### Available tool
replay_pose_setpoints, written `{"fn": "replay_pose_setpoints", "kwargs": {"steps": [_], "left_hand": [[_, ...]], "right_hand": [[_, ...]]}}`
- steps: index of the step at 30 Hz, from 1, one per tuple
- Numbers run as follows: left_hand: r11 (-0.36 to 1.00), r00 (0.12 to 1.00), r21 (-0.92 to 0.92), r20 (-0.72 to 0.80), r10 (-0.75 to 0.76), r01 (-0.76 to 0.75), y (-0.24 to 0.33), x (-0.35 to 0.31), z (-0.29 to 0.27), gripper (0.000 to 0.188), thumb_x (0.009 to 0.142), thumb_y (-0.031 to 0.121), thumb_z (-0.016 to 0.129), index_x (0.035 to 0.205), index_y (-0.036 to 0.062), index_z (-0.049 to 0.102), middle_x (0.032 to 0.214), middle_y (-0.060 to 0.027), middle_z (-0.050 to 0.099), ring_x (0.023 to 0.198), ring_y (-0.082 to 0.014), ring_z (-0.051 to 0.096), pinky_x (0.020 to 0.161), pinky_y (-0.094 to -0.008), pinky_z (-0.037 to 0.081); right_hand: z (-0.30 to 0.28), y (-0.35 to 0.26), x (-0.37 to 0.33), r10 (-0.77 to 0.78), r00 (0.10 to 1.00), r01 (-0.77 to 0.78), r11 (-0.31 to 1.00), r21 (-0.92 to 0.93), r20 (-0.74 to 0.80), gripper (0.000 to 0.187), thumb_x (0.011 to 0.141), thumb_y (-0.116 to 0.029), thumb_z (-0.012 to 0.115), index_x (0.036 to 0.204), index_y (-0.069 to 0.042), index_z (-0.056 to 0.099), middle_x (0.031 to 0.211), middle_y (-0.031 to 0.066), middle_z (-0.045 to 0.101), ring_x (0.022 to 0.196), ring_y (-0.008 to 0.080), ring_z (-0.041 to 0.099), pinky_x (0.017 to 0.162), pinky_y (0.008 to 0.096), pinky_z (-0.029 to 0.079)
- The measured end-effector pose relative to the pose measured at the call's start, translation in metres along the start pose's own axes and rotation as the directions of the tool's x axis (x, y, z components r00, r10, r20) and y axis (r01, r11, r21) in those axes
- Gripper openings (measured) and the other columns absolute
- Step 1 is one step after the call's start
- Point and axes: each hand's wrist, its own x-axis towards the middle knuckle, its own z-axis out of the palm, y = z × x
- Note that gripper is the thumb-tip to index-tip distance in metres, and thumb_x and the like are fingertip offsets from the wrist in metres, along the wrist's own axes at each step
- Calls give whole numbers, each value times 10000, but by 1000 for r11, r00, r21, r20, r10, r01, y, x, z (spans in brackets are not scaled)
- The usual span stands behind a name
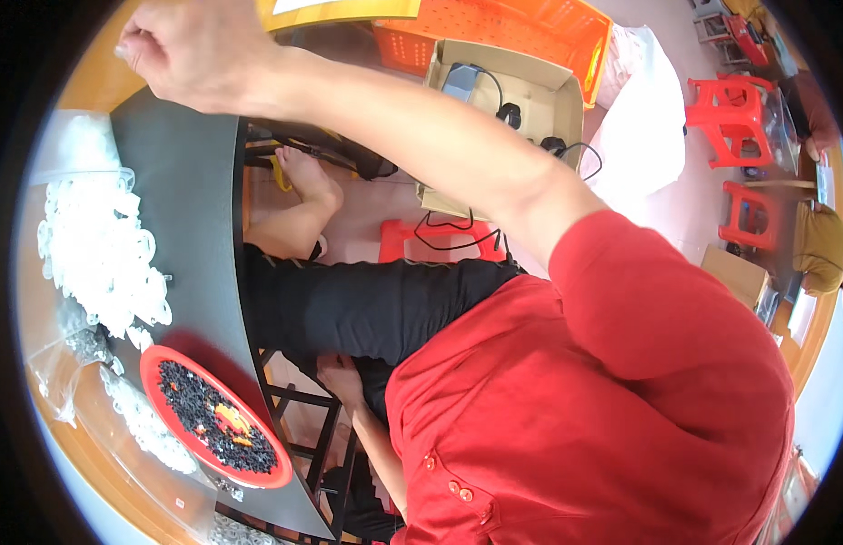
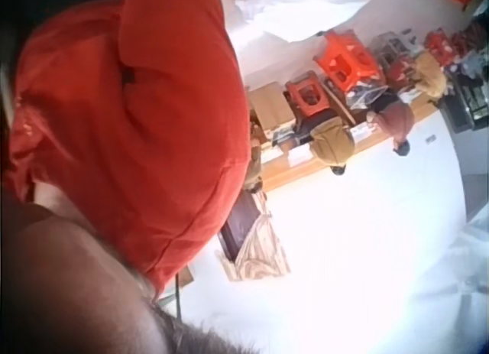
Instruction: Sorting small components into a container for shoe manufacturing.
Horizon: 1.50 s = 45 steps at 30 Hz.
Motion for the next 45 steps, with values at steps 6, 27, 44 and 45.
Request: {"fn": "replay_pose_setpoints", "kwargs": {"steps": [6, 27, 44, 45], "left_hand": [[991, 994, -94, -67, 92, -98, -38, -9, 16, 287, 800, 164, 639, 943, -84, 623, 967, -242, 656, 924, -415, 619, 767, -420, 468], [922, 986, -351, 34, -164, 165, 16, 3, -3, 463, 943, 349, 463, 1274, 26, 484, 1316, -142, 511, 1215, -266, 460, 1040, -343, 311], [617, 957, -751, 69, -283, 237, 90, 129, 48, 461, 950, 363, 446, 1277, 39, 480, 1315, -125, 507, 1212, -253, 457, 1042, -340, 305], [595, 956, -769, 73, -283, 235, 95, 136, 52, 461, 951, 364, 445, 1277, 40, 479, 1315, -124, 507, 1211, -252, 457, 1043, -340, 305]], "right_hand": [[-73, -30, -165, 192, 972, -219, 945, 241, 134, 85, 862, -38, 536, 783, -14, 556, 670, 80, 552, 578, 199, 537, 565, 301, 449], [69, 163, -364, 982, -156, -834, -71, -548, 110, 1027, 670, -784, 506, 1344, -11, 449, 1389, 177, 449, 1292, 285, 434, 1043, 362, 368], [78, 176, -371, 942, -170, -861, 0, -508, 288, 994, 647, -711, 589, 1340, -12, 454, 1382, 183, 453, 1280, 299, 444, 1045, 381, 369], [77, 178, -371, 943, -171, -863, -3, -505, 287, 992, 646, -707, 594, 1340, -12, 454, 1381, 184, 454, 1279, 300, 444, 1045, 382, 369]]}}
